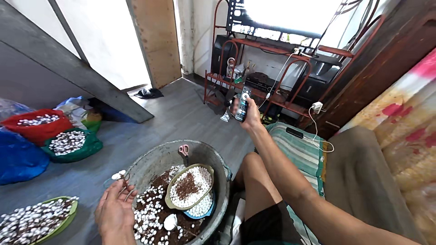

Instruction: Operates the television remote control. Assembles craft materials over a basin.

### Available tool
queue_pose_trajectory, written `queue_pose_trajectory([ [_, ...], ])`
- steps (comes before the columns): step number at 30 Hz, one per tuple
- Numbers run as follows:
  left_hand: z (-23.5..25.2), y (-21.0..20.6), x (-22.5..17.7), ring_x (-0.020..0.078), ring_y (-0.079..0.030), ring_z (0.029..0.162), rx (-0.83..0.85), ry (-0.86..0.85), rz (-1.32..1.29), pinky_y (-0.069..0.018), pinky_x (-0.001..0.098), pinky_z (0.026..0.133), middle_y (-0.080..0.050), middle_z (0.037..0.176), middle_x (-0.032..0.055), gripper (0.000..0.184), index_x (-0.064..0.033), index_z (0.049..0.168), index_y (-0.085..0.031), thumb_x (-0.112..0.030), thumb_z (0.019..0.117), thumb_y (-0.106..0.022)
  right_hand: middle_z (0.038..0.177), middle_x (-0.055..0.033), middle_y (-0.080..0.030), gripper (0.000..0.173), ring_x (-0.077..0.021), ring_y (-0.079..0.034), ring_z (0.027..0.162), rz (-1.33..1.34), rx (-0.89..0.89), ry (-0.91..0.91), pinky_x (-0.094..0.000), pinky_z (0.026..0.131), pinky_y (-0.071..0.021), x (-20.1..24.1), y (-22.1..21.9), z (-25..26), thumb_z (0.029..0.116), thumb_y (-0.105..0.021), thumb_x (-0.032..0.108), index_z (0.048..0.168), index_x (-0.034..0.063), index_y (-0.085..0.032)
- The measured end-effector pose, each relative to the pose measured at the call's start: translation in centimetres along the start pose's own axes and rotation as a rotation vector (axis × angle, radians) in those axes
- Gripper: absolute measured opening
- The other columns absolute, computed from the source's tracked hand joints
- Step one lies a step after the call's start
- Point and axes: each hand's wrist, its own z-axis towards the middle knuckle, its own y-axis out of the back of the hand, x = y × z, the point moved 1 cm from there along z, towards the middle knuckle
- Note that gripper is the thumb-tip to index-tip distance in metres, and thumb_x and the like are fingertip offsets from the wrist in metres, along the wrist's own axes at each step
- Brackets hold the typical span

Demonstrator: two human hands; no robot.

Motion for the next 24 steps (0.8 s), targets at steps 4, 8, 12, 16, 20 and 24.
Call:
queue_pose_trajectory([
  [4,-0.1,0.0,0.1,0.0095,-0.066,0.07,-0.004,-0.002,0.007,-0.0574,0.0247,0.058,-0.066,0.091,-0.0016,0.014,-0.0122,0.107,-0.062,-0.021,0.1077,-0.051,0.101,-0.0078,-0.072,0.041,-0.0169,-0.07,0.076,-0.008,-0.021,-0.01,-0.0324,0.067,-0.0591,0.1,0.1,-0.4,0.1068,-0.043,0.048,0.124,0.0135,-0.057],
  [8,-0.1,0.0,0.1,0.0099,-0.066,0.069,-0.001,-0.002,-0.009,-0.0576,0.0251,0.058,-0.066,0.089,-0.0012,0.014,-0.0118,0.108,-0.062,-0.02,0.1076,-0.051,0.097,-0.01,-0.071,0.038,-0.0183,-0.069,0.075,0.017,-0.013,0.01,-0.0335,0.066,-0.0582,0.4,-0.2,0.1,0.107,-0.041,0.045,0.121,0.0122,-0.056],
  [12,-0.1,0.1,0.1,0.0107,-0.066,0.069,-0.005,0.003,-0.017,-0.0579,0.026,0.058,-0.066,0.088,-0.0005,0.013,-0.0114,0.108,-0.062,-0.02,0.1076,-0.052,0.097,-0.0096,-0.07,0.043,-0.019,-0.069,0.076,0.03,0.0,0.011,-0.0341,0.066,-0.058,0.5,-0.1,0.4,0.1074,-0.037,0.048,0.121,0.0127,-0.057],
  [16,-0.2,0.1,0.0,0.0104,-0.066,0.07,0.001,0.009,-0.014,-0.0581,0.026,0.06,-0.066,0.088,-0.0009,0.014,-0.0115,0.108,-0.062,-0.02,0.1076,-0.051,0.096,-0.0095,-0.07,0.046,-0.0192,-0.069,0.076,0.023,0.011,0.013,-0.034,0.067,-0.0578,0.5,0.0,0.2,0.1074,-0.034,0.049,0.122,0.013,-0.059],
  [20,-0.2,0.1,0.0,0.0101,-0.066,0.07,-0.004,0.003,-0.02,-0.0584,0.0258,0.06,-0.066,0.088,-0.0015,0.014,-0.0119,0.108,-0.062,-0.02,0.1075,-0.051,0.098,-0.0089,-0.071,0.041,-0.0186,-0.069,0.076,0.03,-0.009,0.003,-0.0343,0.067,-0.0574,0.7,0.1,0.1,0.1063,-0.036,0.046,0.119,0.0138,-0.057],
  [24,-0.1,0.1,0.1,0.0108,-0.066,0.069,0.002,-0.001,-0.022,-0.0584,0.0263,0.06,-0.066,0.087,-0.0012,0.014,-0.0119,0.107,-0.062,-0.02,0.1074,-0.051,0.095,-0.0124,-0.071,0.038,-0.0203,-0.069,0.072,0.056,-0.032,0.018,-0.0349,0.063,-0.0571,1.3,-0.4,0.1,0.1071,-0.034,0.038,0.117,0.0087,-0.055],
])
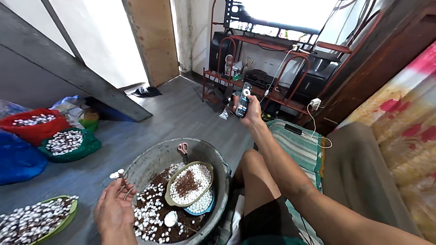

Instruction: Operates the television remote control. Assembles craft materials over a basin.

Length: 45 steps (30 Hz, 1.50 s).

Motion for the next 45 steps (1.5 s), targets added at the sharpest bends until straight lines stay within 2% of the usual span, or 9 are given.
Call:
queue_pose_trajectory([
  [4,-0.1,-0.1,-0.1,0.0105,-0.066,0.069,-0.008,-0.002,0.015,-0.0585,0.026,0.06,-0.065,0.087,-0.0014,0.013,-0.0123,0.105,-0.062,-0.02,0.1072,-0.051,0.094,-0.0127,-0.071,0.037,-0.0205,-0.069,0.072,0.004,0.009,0.004,-0.0352,0.063,-0.057,0.2,0.0,0.0,0.1067,-0.033,0.037,0.116,0.0088,-0.055],
  [10,0.0,-0.1,-0.1,0.011,-0.066,0.069,-0.011,0.005,0.01,-0.0587,0.0268,0.06,-0.065,0.086,-0.001,0.013,-0.0123,0.105,-0.062,-0.02,0.1068,-0.052,0.099,-0.0088,-0.072,0.037,-0.0168,-0.069,0.075,-0.046,-0.01,-0.017,-0.0324,0.066,-0.0581,-0.1,0.6,0.0,0.1064,-0.041,0.042,0.12,0.0122,-0.058],
  [15,-0.2,-0.1,-0.1,0.0098,-0.065,0.07,-0.012,0.005,0.022,-0.0579,0.0261,0.061,-0.064,0.089,-0.0013,0.012,-0.012,0.108,-0.061,-0.02,0.107,-0.052,0.09,-0.0101,-0.069,0.034,-0.0182,-0.067,0.066,-0.052,-0.092,-0.019,-0.0333,0.059,-0.0571,0.6,0.0,0.4,0.1076,-0.039,0.037,0.117,0.0082,-0.056],
  [22,0.0,0.0,-0.1,0.0105,-0.066,0.07,0.001,-0.002,0.009,-0.0585,0.0264,0.06,-0.065,0.089,-0.0008,0.013,-0.0122,0.108,-0.061,-0.02,0.1071,-0.052,0.088,-0.0099,-0.068,0.028,-0.0168,-0.065,0.064,0.001,-0.133,-0.047,-0.0305,0.055,-0.055,1.2,-0.3,0.5,0.1055,-0.043,0.034,0.115,0.0092,-0.053],
  [41,-0.1,-0.1,-0.2,0.0106,-0.066,0.07,-0.012,0.0,0.017,-0.0579,0.0259,0.06,-0.065,0.089,-0.001,0.013,-0.0122,0.108,-0.061,-0.02,0.1073,-0.051,0.092,-0.0103,-0.069,0.031,-0.0176,-0.067,0.068,-0.01,-0.097,-0.046,-0.0313,0.06,-0.0565,1.3,-1.0,0.4,0.1059,-0.042,0.035,0.117,0.0088,-0.053],
  [45,0.0,-0.1,-0.2,0.0114,-0.066,0.07,-0.01,-0.001,0.015,-0.0581,0.0267,0.06,-0.065,0.089,-0.0005,0.013,-0.0119,0.107,-0.062,-0.02,0.1073,-0.051,0.089,-0.0096,-0.07,0.032,-0.0175,-0.067,0.067,-0.015,-0.085,-0.044,-0.0315,0.059,-0.0565,1.4,-1.1,0.3,0.1056,-0.042,0.036,0.114,0.0089,-0.057],
])
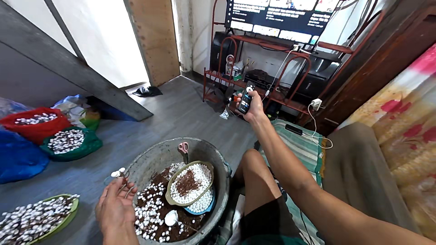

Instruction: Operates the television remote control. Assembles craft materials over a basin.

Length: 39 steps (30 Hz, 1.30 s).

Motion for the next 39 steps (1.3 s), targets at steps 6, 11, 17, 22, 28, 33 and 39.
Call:
queue_pose_trajectory([
  [6,-0.16,-0.03,-0.05,0.0112,-0.066,0.069,-0.004,0.004,-0.002,-0.0584,0.0269,0.06,-0.065,0.087,-0.0012,0.013,-0.0119,0.105,-0.063,-0.019,0.1071,-0.052,0.092,-0.0104,-0.07,0.037,-0.0188,-0.068,0.069,0.01,0.003,-0.001,-0.0327,0.06,-0.0564,0.1,0.03,0.02,0.106,-0.04,0.042,0.119,0.0106,-0.054],
  [11,-0.13,0.08,0.01,0.0114,-0.066,0.07,-0.002,0.007,-0.004,-0.0583,0.0267,0.06,-0.065,0.088,-0.0008,0.013,-0.0119,0.107,-0.063,-0.019,0.1069,-0.052,0.092,-0.0105,-0.07,0.042,-0.0192,-0.067,0.069,0.005,0.015,0.02,-0.0333,0.06,-0.0559,0.06,0.12,0.13,0.1072,-0.032,0.044,0.12,0.0106,-0.056],
  [17,-0.15,0.03,-0.1,0.0106,-0.066,0.07,0.0,0.002,-0.005,-0.0581,0.0258,0.06,-0.065,0.088,-0.0014,0.013,-0.0126,0.105,-0.063,-0.019,0.107,-0.052,0.091,-0.0112,-0.069,0.04,-0.019,-0.066,0.066,0.002,-0.027,0.039,-0.0328,0.058,-0.0546,-0.07,0.15,0.1,0.1065,-0.035,0.041,0.12,0.0096,-0.055],
  [22,-0.26,0.03,-0.05,0.0111,-0.066,0.07,-0.007,0.0,-0.006,-0.0583,0.0266,0.06,-0.065,0.088,-0.001,0.013,-0.0123,0.106,-0.062,-0.019,0.1067,-0.052,0.094,-0.0112,-0.07,0.039,-0.0195,-0.067,0.069,-0.011,-0.077,0.078,-0.0333,0.059,-0.0546,-0.18,0.33,0.02,0.1066,-0.035,0.041,0.119,0.01,-0.055],
  [28,-0.22,0.02,-0.04,0.0105,-0.066,0.069,0.003,0.004,-0.01,-0.0582,0.0262,0.06,-0.065,0.087,-0.0014,0.013,-0.0124,0.105,-0.062,-0.019,0.107,-0.052,0.093,-0.0095,-0.069,0.038,-0.0182,-0.066,0.068,-0.006,-0.081,0.081,-0.0318,0.059,-0.0541,-0.14,0.42,0.0,0.1068,-0.035,0.04,0.121,0.011,-0.055],
  [33,-0.22,0.05,-0.09,0.0106,-0.066,0.069,0.005,0.003,-0.009,-0.0583,0.0266,0.059,-0.065,0.087,-0.0011,0.012,-0.0124,0.105,-0.062,-0.019,0.1071,-0.052,0.093,-0.0101,-0.069,0.038,-0.0189,-0.066,0.069,0.003,-0.088,0.094,-0.0329,0.059,-0.0546,-0.35,0.57,0.07,0.1068,-0.036,0.039,0.122,0.0107,-0.057],
  [39,-0.19,0.02,-0.04,0.0099,-0.066,0.069,0.006,0.001,-0.008,-0.0581,0.0257,0.06,-0.065,0.086,-0.0018,0.013,-0.013,0.104,-0.062,-0.019,0.1075,-0.051,0.091,-0.0111,-0.069,0.038,-0.0197,-0.066,0.068,0.013,-0.067,0.085,-0.033,0.058,-0.0548,-0.57,0.92,0.24,0.1062,-0.036,0.039,0.12,0.0101,-0.057],
])
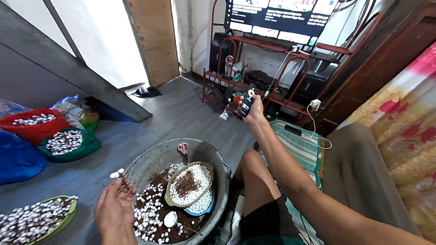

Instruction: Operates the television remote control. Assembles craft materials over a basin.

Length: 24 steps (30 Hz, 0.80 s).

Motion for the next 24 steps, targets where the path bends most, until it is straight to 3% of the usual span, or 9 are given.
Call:
queue_pose_trajectory([
  [24,0.14,0.1,0.13,0.0112,-0.066,0.07,-0.007,-0.004,0.001,-0.058,0.0265,0.06,-0.064,0.088,-0.0005,0.012,-0.0117,0.108,-0.062,-0.019,0.1065,-0.052,0.091,-0.0109,-0.068,0.039,-0.0204,-0.066,0.07,-0.017,0.015,0.003,-0.0345,0.061,-0.0556,-0.39,0.33,0.25,0.107,-0.035,0.039,0.118,0.0091,-0.058],
])
